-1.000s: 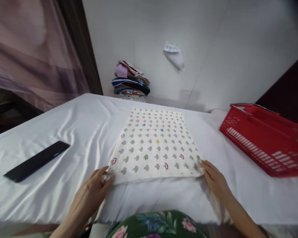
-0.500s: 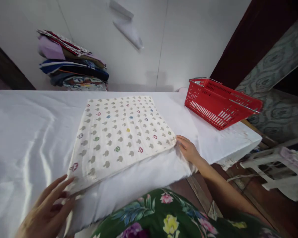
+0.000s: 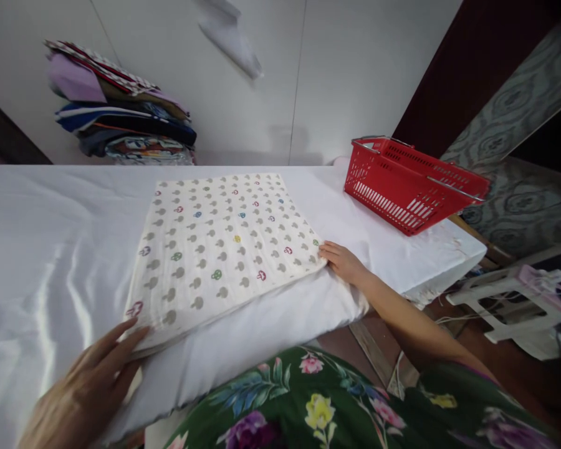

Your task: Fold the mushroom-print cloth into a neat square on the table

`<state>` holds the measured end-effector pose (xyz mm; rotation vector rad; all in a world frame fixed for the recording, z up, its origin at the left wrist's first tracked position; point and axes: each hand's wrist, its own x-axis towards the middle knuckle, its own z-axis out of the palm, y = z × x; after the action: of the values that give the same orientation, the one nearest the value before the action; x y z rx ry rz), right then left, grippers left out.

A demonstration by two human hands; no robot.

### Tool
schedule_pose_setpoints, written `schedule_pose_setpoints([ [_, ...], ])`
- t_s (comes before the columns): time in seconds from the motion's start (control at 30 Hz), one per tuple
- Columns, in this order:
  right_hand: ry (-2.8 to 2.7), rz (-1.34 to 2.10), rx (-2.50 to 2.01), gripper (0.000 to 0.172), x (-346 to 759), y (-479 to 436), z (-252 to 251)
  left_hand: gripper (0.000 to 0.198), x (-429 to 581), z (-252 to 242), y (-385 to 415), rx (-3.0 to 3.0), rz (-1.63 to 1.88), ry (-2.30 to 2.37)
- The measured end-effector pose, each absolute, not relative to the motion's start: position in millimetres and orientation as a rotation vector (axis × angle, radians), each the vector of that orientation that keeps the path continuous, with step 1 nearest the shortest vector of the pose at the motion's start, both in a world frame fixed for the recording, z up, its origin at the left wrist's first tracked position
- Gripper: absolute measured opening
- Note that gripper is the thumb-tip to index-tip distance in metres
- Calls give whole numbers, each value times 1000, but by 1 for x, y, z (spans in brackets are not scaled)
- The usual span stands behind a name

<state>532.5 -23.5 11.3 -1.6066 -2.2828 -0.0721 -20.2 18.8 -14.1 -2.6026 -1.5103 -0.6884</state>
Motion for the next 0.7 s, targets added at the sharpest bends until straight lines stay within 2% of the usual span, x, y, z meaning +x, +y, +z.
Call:
schedule_pose_setpoints([
  [0.17,-2295,-50,-1567,42,539,-14,10,35,-31,-9,24,-2683,-566,-1410],
  [0.43,-2187,-65,-1510,34,538,-15,13,28,-21,7,24,-2892,-937,-1434],
  [0.53,-2256,-102,-1505,39,534,-15,14,26,-22,-1,26,-2919,-947,-1404],
  [0.7,-2384,-186,-1403,52,522,-18,14,36,-19,-4,27,-2866,-829,-1311],
])
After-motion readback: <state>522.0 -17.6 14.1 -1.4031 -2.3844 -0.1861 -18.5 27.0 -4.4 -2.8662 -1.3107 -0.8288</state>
